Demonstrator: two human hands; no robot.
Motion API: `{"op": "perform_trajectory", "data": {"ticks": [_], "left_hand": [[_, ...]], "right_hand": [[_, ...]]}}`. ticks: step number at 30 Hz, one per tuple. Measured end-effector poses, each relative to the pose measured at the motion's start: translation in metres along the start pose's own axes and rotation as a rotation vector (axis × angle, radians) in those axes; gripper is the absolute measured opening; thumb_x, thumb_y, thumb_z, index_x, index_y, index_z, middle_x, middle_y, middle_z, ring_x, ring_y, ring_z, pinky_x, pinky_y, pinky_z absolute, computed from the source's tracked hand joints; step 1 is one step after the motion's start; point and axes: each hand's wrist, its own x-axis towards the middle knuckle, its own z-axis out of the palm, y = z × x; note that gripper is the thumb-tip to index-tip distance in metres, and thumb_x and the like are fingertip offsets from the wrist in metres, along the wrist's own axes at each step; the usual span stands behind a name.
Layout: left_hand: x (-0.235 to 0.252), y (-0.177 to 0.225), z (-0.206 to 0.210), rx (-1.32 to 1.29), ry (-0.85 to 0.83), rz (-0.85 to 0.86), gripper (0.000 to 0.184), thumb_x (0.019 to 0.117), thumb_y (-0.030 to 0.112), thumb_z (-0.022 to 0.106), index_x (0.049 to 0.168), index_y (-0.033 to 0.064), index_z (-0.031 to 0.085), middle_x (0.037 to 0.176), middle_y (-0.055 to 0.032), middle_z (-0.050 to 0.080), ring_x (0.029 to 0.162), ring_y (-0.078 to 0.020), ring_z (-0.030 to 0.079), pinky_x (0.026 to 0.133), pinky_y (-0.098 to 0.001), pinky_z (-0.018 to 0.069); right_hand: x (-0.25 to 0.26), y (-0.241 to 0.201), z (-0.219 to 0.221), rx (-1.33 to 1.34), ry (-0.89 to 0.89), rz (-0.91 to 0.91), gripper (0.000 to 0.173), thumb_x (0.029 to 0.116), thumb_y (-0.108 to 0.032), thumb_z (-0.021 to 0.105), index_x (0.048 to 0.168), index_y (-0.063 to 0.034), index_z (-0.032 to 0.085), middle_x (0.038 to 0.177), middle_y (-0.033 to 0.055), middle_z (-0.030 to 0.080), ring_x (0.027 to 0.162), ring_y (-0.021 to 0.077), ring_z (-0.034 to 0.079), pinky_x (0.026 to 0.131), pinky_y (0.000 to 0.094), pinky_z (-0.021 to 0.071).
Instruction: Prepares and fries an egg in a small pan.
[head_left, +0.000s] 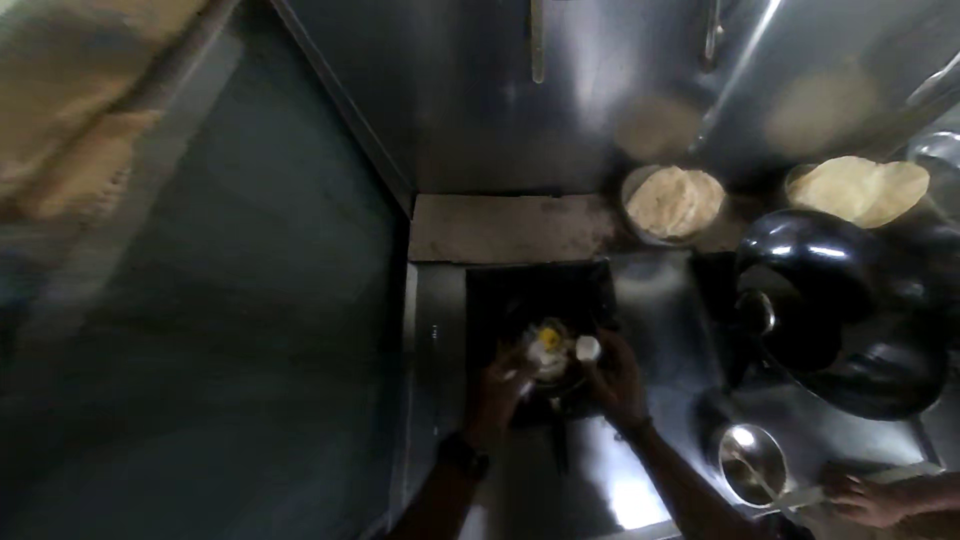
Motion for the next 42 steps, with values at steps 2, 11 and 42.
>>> {"op": "perform_trajectory", "data": {"ticks": [2, 11, 42], "left_hand": [[-0.020, -0.012, 0.015, -0.142, -0.177, -0.210, 0.048, 0.0968, 0.035, 0.071, 0.139, 0.0139, 0.061, 0.113, -0.0088, 0.071, 0.086, -0.0201, 0.069, 0.070, -0.0357, 0.0592], [-0.096, -0.053, 0.087, -0.200, -0.421, -0.442, 0.049, 0.0969, 0.035, 0.071, 0.139, 0.0126, 0.060, 0.111, -0.0073, 0.071, 0.085, -0.0164, 0.068, 0.073, -0.0328, 0.0588], [-0.177, -0.118, 0.161, 0.014, -0.511, -0.580, 0.069, 0.0993, 0.032, 0.068, 0.155, 0.0106, 0.035, 0.139, -0.0149, 0.060, 0.121, -0.0275, 0.064, 0.096, -0.0466, 0.0579]], "right_hand": [[-0.027, 0.003, -0.002, 0.239, -0.013, 0.145, 0.060, 0.0960, -0.022, 0.069, 0.152, -0.0158, 0.049, 0.127, 0.0062, 0.069, 0.102, 0.0183, 0.070, 0.087, 0.0386, 0.0621], [-0.140, 0.051, -0.045, 0.275, -0.037, 0.350, 0.044, 0.0963, -0.013, 0.068, 0.136, 0.0029, 0.061, 0.120, 0.0129, 0.072, 0.101, 0.0181, 0.072, 0.089, 0.0347, 0.0621], [-0.267, 0.132, -0.125, -0.019, -0.200, 0.448, 0.050, 0.0937, -0.032, 0.072, 0.135, -0.0064, 0.065, 0.125, 0.0151, 0.068, 0.100, 0.0193, 0.072, 0.090, 0.0348, 0.0610]]}}
